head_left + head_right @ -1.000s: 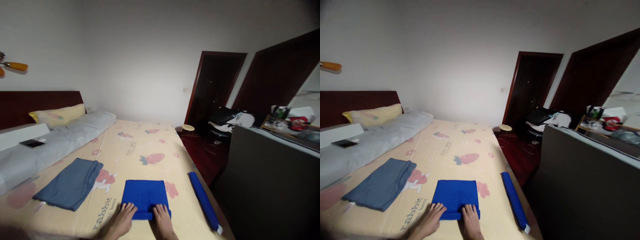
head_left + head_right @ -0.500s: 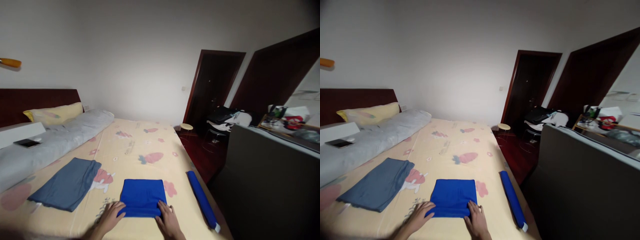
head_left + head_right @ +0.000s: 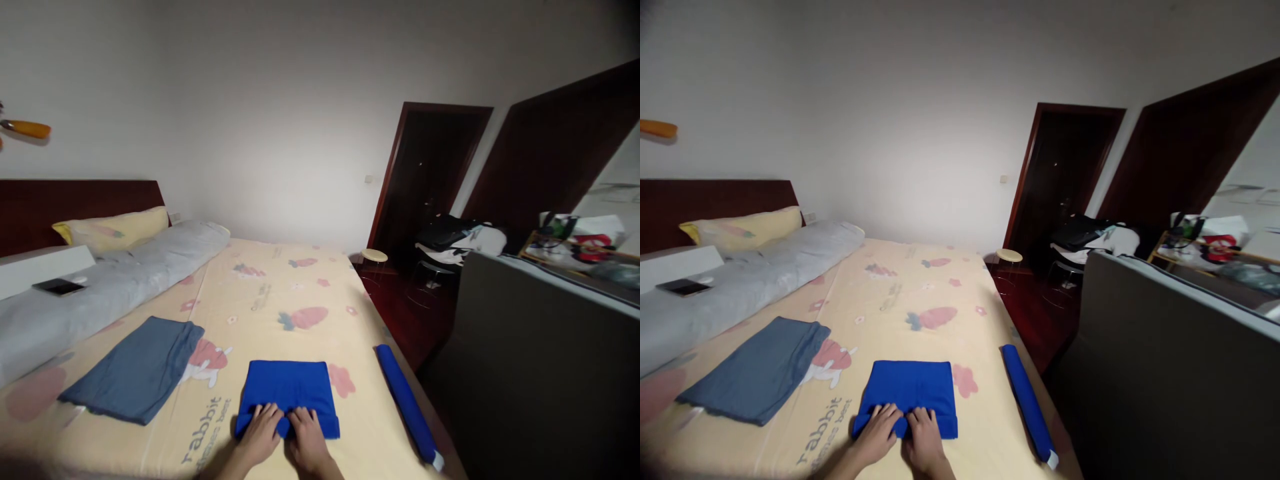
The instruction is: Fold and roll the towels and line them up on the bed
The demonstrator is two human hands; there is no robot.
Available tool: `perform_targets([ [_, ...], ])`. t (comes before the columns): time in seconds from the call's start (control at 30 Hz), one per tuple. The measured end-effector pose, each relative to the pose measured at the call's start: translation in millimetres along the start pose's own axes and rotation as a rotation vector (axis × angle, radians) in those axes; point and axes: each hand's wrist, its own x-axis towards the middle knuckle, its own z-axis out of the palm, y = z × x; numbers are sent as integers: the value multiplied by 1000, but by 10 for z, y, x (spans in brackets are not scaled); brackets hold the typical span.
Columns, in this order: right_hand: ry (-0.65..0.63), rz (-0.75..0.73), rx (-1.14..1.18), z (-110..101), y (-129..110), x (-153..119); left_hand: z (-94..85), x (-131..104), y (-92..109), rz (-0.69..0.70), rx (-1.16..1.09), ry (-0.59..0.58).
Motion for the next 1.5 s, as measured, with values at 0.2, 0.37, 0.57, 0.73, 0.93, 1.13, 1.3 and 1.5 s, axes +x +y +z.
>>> perform_targets([
  [0.2, -55, 96, -36, -241, 594, -199, -146, -224, -591, -20, 18, 80],
  [0.37, 37, 143, -126, -186, 580, -171, 87, -225, -611, -183, 160, 229],
  [0.57, -23, -115, 10, 81, 92, 20, 493, 46, -152, 137, 146, 314],
  [0.73, 112, 3, -65, 87, 389, -44, 389, -40, -403, 54, 148, 311],
  [0.93, 123, 81, -116, 27, 602, -73, 242, -171, -642, -71, 177, 281],
  [1.13, 97, -69, -26, 186, 133, 123, 447, 111, -167, 184, 98, 280],
  [1.3, 136, 147, -65, 60, 354, 107, 267, 159, -240, 1, 30, 170],
  [1.5, 171, 368, -143, -27, 683, 37, 15, 77, -427, -262, 128, 162],
])
